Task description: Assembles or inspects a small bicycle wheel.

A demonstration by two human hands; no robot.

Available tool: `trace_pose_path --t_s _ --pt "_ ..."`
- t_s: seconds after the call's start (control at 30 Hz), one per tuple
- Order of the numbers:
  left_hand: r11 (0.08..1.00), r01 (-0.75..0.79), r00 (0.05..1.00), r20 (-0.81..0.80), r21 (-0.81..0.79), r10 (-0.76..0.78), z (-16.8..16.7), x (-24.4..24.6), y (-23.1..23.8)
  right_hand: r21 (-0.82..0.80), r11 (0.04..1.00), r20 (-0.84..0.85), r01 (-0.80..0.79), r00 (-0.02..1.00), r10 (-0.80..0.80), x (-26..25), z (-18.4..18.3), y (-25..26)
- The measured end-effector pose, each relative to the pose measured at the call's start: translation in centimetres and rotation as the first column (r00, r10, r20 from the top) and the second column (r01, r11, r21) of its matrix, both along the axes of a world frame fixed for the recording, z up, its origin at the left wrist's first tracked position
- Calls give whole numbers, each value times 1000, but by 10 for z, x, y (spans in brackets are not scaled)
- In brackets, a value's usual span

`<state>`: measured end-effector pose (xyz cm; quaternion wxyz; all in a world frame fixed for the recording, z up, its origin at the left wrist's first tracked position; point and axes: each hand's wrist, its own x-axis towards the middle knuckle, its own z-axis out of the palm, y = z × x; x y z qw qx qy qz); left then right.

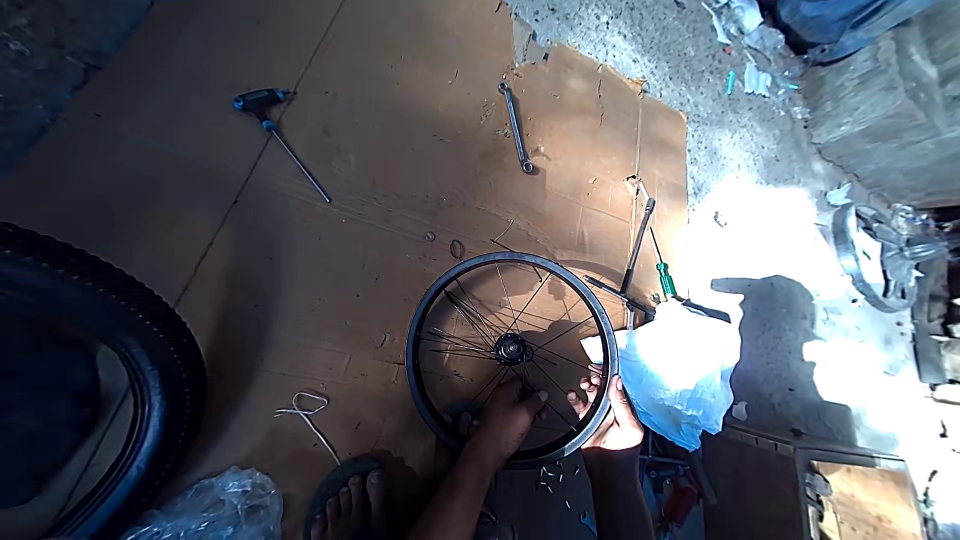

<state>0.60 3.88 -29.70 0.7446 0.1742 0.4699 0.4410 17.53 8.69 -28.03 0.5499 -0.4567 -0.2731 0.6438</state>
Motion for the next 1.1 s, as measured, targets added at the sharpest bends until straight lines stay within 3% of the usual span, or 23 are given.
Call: trace_pose_path --t_s 0.73,0.97,1.1 --pt "1000 16 1000 11 -21 -16 1 -1 -1 16 1000 -18 -11 1000 11 -4 6 -2" --pt "999 -25 995 93 -42 28 6 -3 -1 -106 990 72 94 994 -87 -21 25 0" --pt "994 80 970 235 -70 -62 15 -11 2 -222 966 145 136 984 -105 -31 42 8"
